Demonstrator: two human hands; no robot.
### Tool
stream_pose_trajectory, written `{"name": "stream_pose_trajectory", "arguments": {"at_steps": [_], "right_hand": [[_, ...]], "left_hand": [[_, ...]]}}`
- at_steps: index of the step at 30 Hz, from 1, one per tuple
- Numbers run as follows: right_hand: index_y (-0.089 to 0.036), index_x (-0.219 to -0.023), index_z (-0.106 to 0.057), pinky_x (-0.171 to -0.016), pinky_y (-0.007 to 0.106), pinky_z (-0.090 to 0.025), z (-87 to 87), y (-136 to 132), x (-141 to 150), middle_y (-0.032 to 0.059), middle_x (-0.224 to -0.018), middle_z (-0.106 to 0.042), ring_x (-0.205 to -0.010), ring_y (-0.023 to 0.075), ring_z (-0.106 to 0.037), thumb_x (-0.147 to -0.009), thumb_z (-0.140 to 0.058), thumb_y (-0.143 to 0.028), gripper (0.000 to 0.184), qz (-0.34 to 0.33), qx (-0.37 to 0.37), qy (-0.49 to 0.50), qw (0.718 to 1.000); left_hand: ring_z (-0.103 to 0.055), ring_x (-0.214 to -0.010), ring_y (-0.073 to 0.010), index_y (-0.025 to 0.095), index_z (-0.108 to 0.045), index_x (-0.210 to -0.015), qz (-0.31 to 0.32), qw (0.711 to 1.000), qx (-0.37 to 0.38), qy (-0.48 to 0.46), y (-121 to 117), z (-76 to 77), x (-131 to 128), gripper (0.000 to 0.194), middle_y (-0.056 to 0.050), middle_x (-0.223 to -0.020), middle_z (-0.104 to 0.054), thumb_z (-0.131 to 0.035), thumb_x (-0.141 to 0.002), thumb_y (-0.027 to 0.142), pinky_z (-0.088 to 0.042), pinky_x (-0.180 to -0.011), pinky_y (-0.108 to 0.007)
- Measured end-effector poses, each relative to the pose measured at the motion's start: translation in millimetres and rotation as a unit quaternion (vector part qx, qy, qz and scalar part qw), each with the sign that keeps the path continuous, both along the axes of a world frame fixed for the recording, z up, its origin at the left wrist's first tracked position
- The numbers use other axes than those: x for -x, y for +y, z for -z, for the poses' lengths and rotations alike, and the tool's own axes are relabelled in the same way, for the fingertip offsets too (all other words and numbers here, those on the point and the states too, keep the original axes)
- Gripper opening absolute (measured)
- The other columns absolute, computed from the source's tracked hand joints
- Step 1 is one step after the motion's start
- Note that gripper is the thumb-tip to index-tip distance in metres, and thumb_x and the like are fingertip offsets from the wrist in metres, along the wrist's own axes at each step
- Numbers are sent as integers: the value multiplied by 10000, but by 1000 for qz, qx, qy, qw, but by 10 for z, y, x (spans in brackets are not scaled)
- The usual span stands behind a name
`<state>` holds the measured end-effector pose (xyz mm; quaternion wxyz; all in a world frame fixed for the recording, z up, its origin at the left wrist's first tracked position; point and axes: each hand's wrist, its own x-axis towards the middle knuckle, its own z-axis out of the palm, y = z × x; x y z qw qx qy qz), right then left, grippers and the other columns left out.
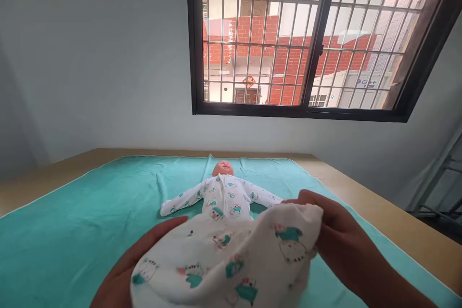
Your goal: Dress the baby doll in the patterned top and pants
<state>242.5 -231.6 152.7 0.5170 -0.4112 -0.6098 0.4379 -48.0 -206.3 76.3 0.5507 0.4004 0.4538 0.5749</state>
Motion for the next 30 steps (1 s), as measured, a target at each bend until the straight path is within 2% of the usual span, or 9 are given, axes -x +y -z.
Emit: {"name": "stream_pose_trajectory", "arguments": {"at_steps": [4, 6, 9, 12, 15, 19, 22, 27, 30], "right_hand": [[-191, -598, -469, -436, 184, -289, 30, 134, 287, -62, -548, -426, -476, 68, -355, -734, -700, -340, 306, -37, 57, 85, 994], [-189, -616, -493, -448, 185, -287, 57, 236, 457, -60, -572, -441, -499, 70, -361, -726, -702, -315, 268, -58, 50, 61, 995], [-181, -649, -522, -480, 188, -301, 163, 411, 619, -57, -598, -451, -540, 75, -374, -747, -693, -307, 234, -116, 25, 39, 992], [-170, -651, -511, -501, 187, -298, 327, 561, 577, -59, -605, -430, -553, 68, -356, -770, -695, -372, 297, -172, 25, 78, 982], [-156, -639, -513, -472, 181, -253, 445, 600, 389, -62, -588, -397, -523, 55, -324, -769, -683, -509, 413, -209, 64, 79, 973], [-149, -806, -680, -544, 203, -383, 432, 482, 196, -7, -722, -606, -618, 108, -502, -652, -783, -490, 388, -293, 123, -90, 944], [-184, -838, -744, -615, 228, -453, 413, 465, 153, 2, -798, -693, -688, 147, -578, -662, -797, -368, 261, -277, 120, -200, 932], [-130, -846, -727, -659, 280, -492, 618, 775, 117, 42, -769, -695, -654, 154, -618, -771, -704, -491, 370, -223, 144, 8, 964], [-117, -919, -700, -670, 305, -505, 861, 966, 116, 63, -764, -692, -651, 168, -637, -803, -660, -541, 442, -192, 156, 133, 960]], "left_hand": [[-569, -1183, -306, 267, -648, -1156, -42, 984, -136, 106, 25, -212, -16, 429, -29, -1277, -636, -701, -736, 339, -507, -955, -380], [-575, -1162, -306, 274, -620, -1202, 7, 971, -191, 143, 48, -286, -145, 493, -46, -1294, -618, -713, -728, 369, -501, -951, -388], [-638, -960, -286, 255, -619, -1177, 147, 962, -154, 170, 43, -373, -417, 554, -62, -1114, -684, -777, -653, 342, -542, -760, -347], [-610, -730, -191, 193, -661, -921, 179, 970, -69, 149, 33, -429, -592, 271, -17, -813, -673, -737, -718, 355, -478, -621, -253], [-578, -657, -147, 167, -644, -828, 235, 971, -37, 41, 78, -422, -579, 297, -1, -721, -633, -743, -718, 424, -439, -594, -219], [-556, -660, -120, 156, -646, -797, 247, 967, -55, 26, 208, -342, -507, 307, 4, -737, -618, -758, -723, 432, -426, -602, -196], [-576, -697, -137, 169, -641, -863, 261, 965, -37, 4, 297, -294, -575, 319, -7, -790, -639, -725, -760, 459, -445, -624, -210], [-627, -747, -170, 206, -610, -1148, 293, 954, -9, -71, 450, -285, -810, 408, -52, -938, -680, -623, -847, 482, -478, -680, -261], [-650, -792, -209, 186, -622, -1167, 333, 943, -27, -5, 605, -267, -918, 422, -62, -940, -696, -616, -849, 463, -491, -721, -302]]}}
